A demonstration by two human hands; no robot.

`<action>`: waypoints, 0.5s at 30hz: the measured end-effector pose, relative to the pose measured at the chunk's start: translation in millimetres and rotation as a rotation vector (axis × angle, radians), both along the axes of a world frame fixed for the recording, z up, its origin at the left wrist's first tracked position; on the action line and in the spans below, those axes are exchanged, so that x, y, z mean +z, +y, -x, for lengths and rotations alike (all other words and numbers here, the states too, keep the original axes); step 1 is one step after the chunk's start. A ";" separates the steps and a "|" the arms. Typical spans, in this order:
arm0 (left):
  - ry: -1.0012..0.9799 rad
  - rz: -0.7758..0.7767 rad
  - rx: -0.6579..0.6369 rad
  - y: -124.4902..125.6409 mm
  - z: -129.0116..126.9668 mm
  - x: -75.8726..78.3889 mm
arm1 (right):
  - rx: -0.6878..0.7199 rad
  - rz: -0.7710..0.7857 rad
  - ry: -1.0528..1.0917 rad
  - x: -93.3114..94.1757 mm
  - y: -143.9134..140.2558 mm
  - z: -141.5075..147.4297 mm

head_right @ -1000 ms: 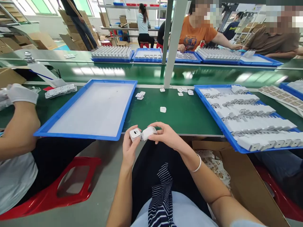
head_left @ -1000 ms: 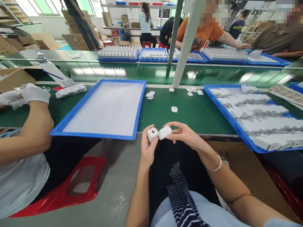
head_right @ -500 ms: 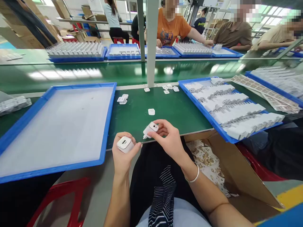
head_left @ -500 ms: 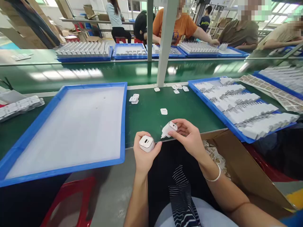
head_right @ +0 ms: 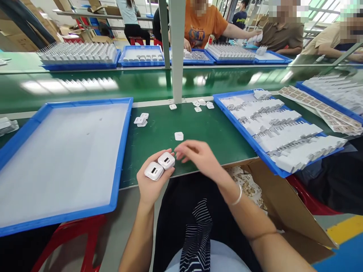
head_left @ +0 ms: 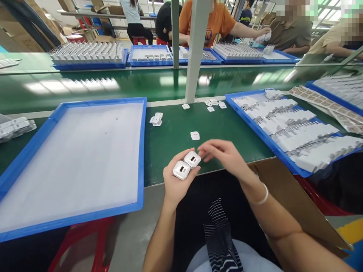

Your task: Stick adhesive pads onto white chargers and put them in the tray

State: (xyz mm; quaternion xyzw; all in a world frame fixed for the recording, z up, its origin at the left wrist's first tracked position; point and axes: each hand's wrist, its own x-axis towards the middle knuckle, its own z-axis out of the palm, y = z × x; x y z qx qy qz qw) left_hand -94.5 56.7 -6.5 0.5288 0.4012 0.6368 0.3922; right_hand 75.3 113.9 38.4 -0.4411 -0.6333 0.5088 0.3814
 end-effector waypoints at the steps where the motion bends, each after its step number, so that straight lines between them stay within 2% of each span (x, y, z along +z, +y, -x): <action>1: -0.024 0.014 -0.026 -1.6 1.4 -0.6 | -0.037 -0.050 -0.105 -1.4 18.8 -3.1; 4: -0.052 0.048 -0.113 -5.4 5.6 -2.8 | -0.037 -0.138 -0.442 -8.3 73.6 -5.4; 7: -0.043 0.059 -0.164 -5.6 7.1 -3.8 | 0.049 -0.094 -0.600 -11.0 106.1 0.7; 10: -0.001 0.045 -0.158 -2.4 6.3 -2.3 | 0.096 -0.042 -0.609 -7.0 112.9 5.7; 15: 0.114 -0.053 -0.067 3.1 8.3 0.8 | 0.124 -0.024 -0.510 -2.8 93.1 0.7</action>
